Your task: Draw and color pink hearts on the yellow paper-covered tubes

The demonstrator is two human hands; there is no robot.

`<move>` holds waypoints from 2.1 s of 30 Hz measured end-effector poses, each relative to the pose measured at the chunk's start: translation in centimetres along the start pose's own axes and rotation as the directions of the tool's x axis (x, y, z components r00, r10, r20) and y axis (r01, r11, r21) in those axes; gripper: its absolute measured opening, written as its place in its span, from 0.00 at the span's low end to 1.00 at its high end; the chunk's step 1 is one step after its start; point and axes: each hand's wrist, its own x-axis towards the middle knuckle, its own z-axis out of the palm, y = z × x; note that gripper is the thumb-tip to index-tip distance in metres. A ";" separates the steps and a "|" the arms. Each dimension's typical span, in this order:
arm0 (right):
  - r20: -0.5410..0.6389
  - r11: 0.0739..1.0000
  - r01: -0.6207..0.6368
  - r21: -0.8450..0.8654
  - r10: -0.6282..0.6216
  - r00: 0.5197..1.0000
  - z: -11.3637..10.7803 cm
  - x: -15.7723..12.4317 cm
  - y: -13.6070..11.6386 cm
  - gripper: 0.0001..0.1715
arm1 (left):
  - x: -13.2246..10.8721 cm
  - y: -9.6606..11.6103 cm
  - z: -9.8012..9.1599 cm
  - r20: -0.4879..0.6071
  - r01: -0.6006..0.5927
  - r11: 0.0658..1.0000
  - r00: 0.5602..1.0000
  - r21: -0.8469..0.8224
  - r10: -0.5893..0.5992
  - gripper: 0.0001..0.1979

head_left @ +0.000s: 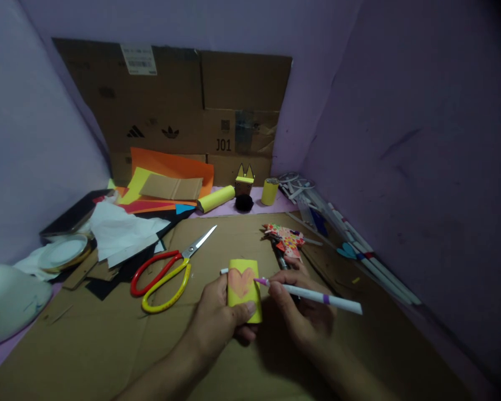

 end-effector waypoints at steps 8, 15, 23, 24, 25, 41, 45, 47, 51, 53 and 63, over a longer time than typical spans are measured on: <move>0.022 0.999 0.009 0.036 -0.010 1.000 -0.1 0.0 0.0 0.06 | 0.2 -0.4 -0.1 -0.003 -0.014 1.000 1.000 -0.003 0.014 0.19; 0.074 1.000 -0.003 0.018 0.002 0.997 -0.1 -0.1 -0.1 0.07 | 0.4 -0.5 -0.2 -0.020 -0.022 1.000 1.000 -0.011 0.022 0.19; -0.016 1.000 -0.013 0.006 0.013 1.000 0.0 0.0 0.0 0.06 | 0.2 -0.5 -0.2 -0.002 0.002 1.000 1.000 -0.009 -0.002 0.22; -0.011 1.000 -0.017 -0.005 0.017 1.000 0.0 0.0 0.0 0.06 | 0.2 -0.5 -0.2 0.001 0.005 1.000 1.000 -0.010 -0.005 0.22; -0.001 1.000 -0.019 -0.011 0.019 1.000 0.0 0.0 0.1 0.06 | 0.3 -0.5 -0.1 0.003 0.007 1.000 1.000 -0.010 -0.007 0.22; 0.126 0.996 0.000 0.089 -0.012 0.992 0.0 -0.5 0.0 0.06 | 0.2 -0.3 -0.1 -0.003 -0.020 0.999 1.000 0.035 0.021 0.18; 0.148 0.994 0.021 0.108 -0.037 0.988 0.1 -0.5 -0.1 0.07 | 0.2 0.0 -0.1 0.005 -0.016 0.999 1.000 0.029 0.016 0.19; 0.131 0.995 0.019 0.094 -0.032 0.991 0.1 -0.5 -0.2 0.06 | 0.2 -0.1 -0.1 0.013 -0.007 1.000 1.000 0.027 0.006 0.20; 0.118 0.997 0.018 0.073 -0.026 0.993 0.1 -0.4 -0.2 0.06 | 0.1 -0.1 -0.1 0.006 -0.026 0.999 1.000 0.027 0.026 0.20; 0.161 0.996 0.017 0.092 -0.032 0.987 0.1 -0.4 -0.3 0.06 | 0.1 -0.1 0.0 0.001 -0.034 0.999 0.999 0.022 0.034 0.20; 0.170 0.992 0.015 0.125 -0.036 0.985 0.3 -0.4 -0.3 0.06 | 0.1 -0.1 -0.1 -0.005 -0.021 0.998 1.000 0.053 0.021 0.20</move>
